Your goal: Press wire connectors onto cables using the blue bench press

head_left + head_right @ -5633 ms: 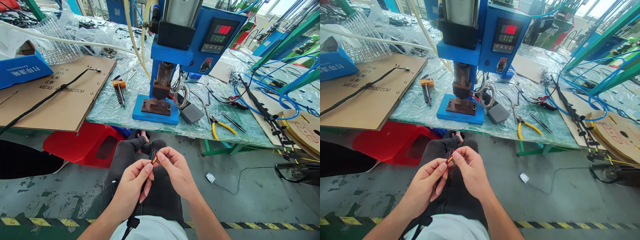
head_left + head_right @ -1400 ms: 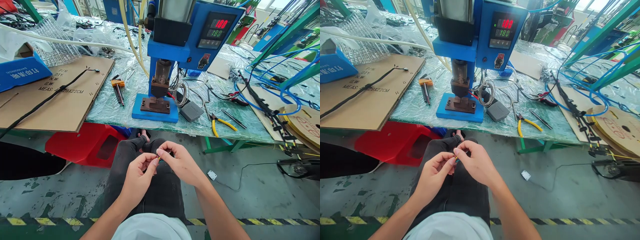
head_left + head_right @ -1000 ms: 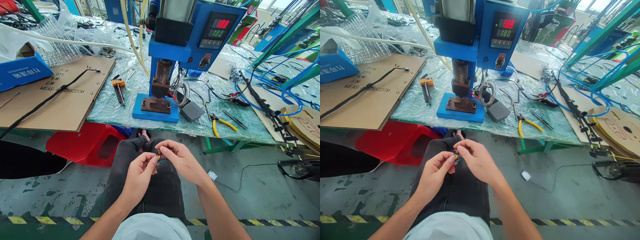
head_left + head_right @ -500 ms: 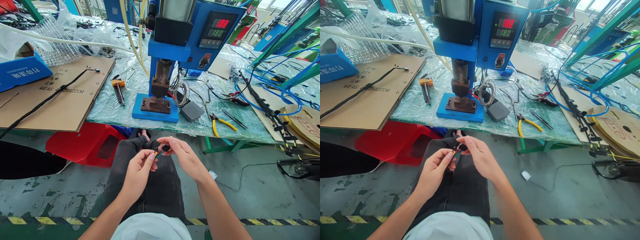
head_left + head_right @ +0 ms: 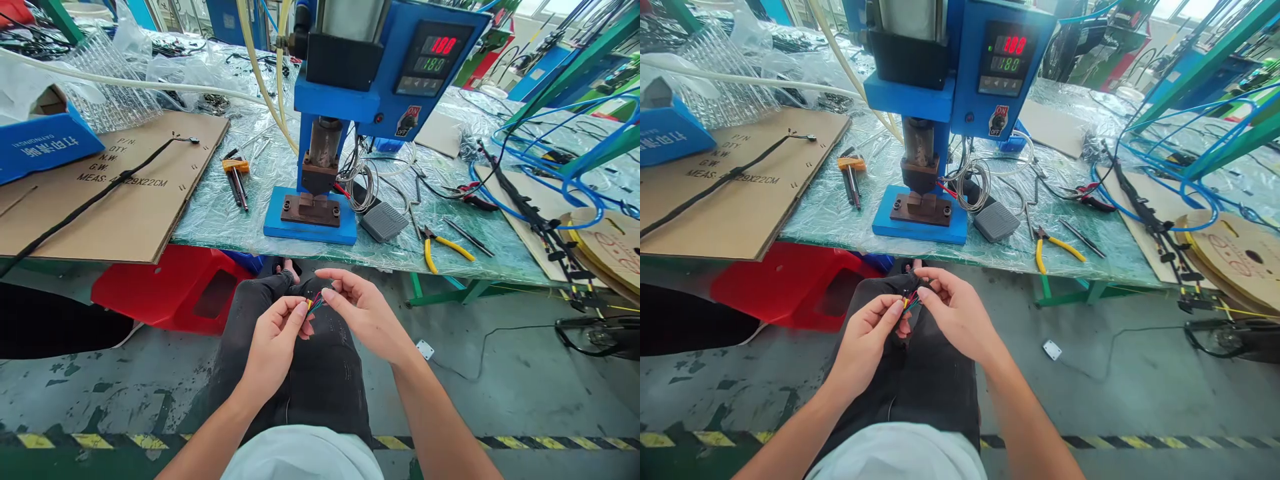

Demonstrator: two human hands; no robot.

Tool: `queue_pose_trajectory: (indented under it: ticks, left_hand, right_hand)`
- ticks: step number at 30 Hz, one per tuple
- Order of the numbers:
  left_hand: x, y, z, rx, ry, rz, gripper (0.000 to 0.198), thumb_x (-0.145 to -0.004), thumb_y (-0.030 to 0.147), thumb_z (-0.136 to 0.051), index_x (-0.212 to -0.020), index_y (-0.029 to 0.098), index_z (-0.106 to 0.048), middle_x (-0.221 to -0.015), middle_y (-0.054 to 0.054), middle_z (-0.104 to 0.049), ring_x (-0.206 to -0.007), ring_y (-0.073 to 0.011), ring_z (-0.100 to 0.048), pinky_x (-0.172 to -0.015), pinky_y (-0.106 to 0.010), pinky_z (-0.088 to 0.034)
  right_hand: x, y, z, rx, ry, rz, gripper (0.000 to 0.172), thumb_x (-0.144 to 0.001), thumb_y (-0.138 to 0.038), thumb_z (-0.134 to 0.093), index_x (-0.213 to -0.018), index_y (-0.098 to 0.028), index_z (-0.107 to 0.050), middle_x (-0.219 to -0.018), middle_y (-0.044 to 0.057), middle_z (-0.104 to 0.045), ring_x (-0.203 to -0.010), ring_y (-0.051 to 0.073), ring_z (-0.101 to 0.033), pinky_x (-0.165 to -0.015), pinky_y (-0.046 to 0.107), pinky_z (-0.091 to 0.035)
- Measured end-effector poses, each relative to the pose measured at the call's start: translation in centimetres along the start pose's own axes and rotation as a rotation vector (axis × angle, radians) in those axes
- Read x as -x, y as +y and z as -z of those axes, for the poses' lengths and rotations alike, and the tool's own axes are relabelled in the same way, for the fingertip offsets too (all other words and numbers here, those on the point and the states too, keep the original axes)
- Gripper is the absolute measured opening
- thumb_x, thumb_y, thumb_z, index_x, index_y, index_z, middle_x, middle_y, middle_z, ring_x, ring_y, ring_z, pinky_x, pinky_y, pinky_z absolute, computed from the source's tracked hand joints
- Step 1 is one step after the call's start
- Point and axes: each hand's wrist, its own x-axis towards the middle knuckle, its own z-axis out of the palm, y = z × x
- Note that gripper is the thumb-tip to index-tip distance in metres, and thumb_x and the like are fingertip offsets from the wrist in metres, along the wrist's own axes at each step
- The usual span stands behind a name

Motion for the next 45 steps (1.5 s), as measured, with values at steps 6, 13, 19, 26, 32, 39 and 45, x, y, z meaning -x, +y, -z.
queue_pose_trajectory:
  ticks: [6, 13, 19, 26, 32, 39, 45]
  left_hand:
    - [-0.1, -0.6, 0.2, 0.047, -0.054, 0.026, 0.027, -0.086, 0.04, -0.067, -0.1, 0.016, -0.07, -0.079, -0.003, -0.07, -0.068, -0.011, -0.06, -0.064, -0.022, -0.049]
    - [0.1, -0.6, 0.2, 0.042, -0.057, 0.031, 0.029, -0.082, 0.038, -0.072, -0.1, 0.016, -0.07, -0.083, -0.003, -0.07, -0.072, -0.0117, -0.062, -0.067, -0.022, -0.05]
    - [0.2, -0.4, -0.1, 0.01, -0.039, 0.015, 0.03, -0.08, 0.041, -0.073, -0.097, 0.016, -0.07, -0.081, -0.002, -0.068, -0.071, -0.011, -0.06, -0.067, -0.022, -0.051]
    - [0.2, -0.9, -0.2, -0.047, -0.028, -0.002, 0.026, -0.084, 0.039, -0.069, -0.098, 0.018, -0.069, -0.084, -0.002, -0.067, -0.074, -0.0121, -0.061, -0.07, -0.023, -0.052]
    - [0.1, -1.5, -0.1, -0.144, -0.057, -0.027, 0.023, -0.089, 0.039, -0.063, -0.102, 0.019, -0.066, -0.087, -0.002, -0.064, -0.08, -0.014, -0.061, -0.073, -0.025, -0.05]
    - [0.1, -1.9, 0.0, -0.203, -0.092, -0.056, 0.027, -0.091, 0.04, -0.06, -0.107, 0.02, -0.066, -0.091, -0.004, -0.064, -0.084, -0.017, -0.061, -0.076, -0.028, -0.05]
    - [0.1, -1.2, -0.3, -0.176, -0.085, -0.041, 0.027, -0.088, 0.041, -0.064, -0.102, 0.019, -0.07, -0.087, -0.005, -0.067, -0.085, -0.0189, -0.061, -0.075, -0.028, -0.049]
  right_hand:
    - [-0.2, 0.4, 0.3, 0.213, 0.014, 0.03, 0.024, -0.095, -0.03, -0.052, -0.11, -0.03, -0.07, -0.092, -0.002, -0.068, -0.081, 0.014, -0.059, -0.075, 0.029, -0.045]
    - [-0.2, 0.1, 0.4, 0.226, -0.012, 0.117, 0.019, -0.097, -0.034, -0.053, -0.104, -0.025, -0.068, -0.102, 0.0, -0.07, -0.091, 0.016, -0.063, -0.078, 0.028, -0.049]
    - [-0.2, -1.1, 0.7, 0.313, -0.119, 0.303, 0.021, -0.096, -0.021, -0.052, -0.111, -0.026, -0.066, -0.119, 0.003, -0.064, -0.109, 0.016, -0.059, -0.093, 0.03, -0.046]
    - [-0.2, -1.6, 1.0, 0.446, -0.146, 0.279, 0.016, -0.093, -0.014, -0.053, -0.094, -0.024, -0.066, -0.105, 0.0, -0.065, -0.095, 0.014, -0.06, -0.084, 0.028, -0.044]
    - [-0.2, -1.2, 1.0, 0.422, -0.128, 0.234, 0.013, -0.094, -0.017, -0.055, -0.088, -0.024, -0.065, -0.103, -0.001, -0.064, -0.091, 0.013, -0.059, -0.079, 0.027, -0.043]
    - [-0.4, -1.0, 0.7, 0.367, -0.091, 0.171, 0.013, -0.093, -0.022, -0.057, -0.082, -0.023, -0.064, -0.1, -0.001, -0.064, -0.088, 0.013, -0.058, -0.077, 0.027, -0.043]
    - [-0.5, -0.6, 0.6, 0.318, -0.058, 0.147, 0.011, -0.091, -0.024, -0.059, -0.081, -0.022, -0.065, -0.095, 0.001, -0.065, -0.085, 0.015, -0.058, -0.076, 0.03, -0.043]
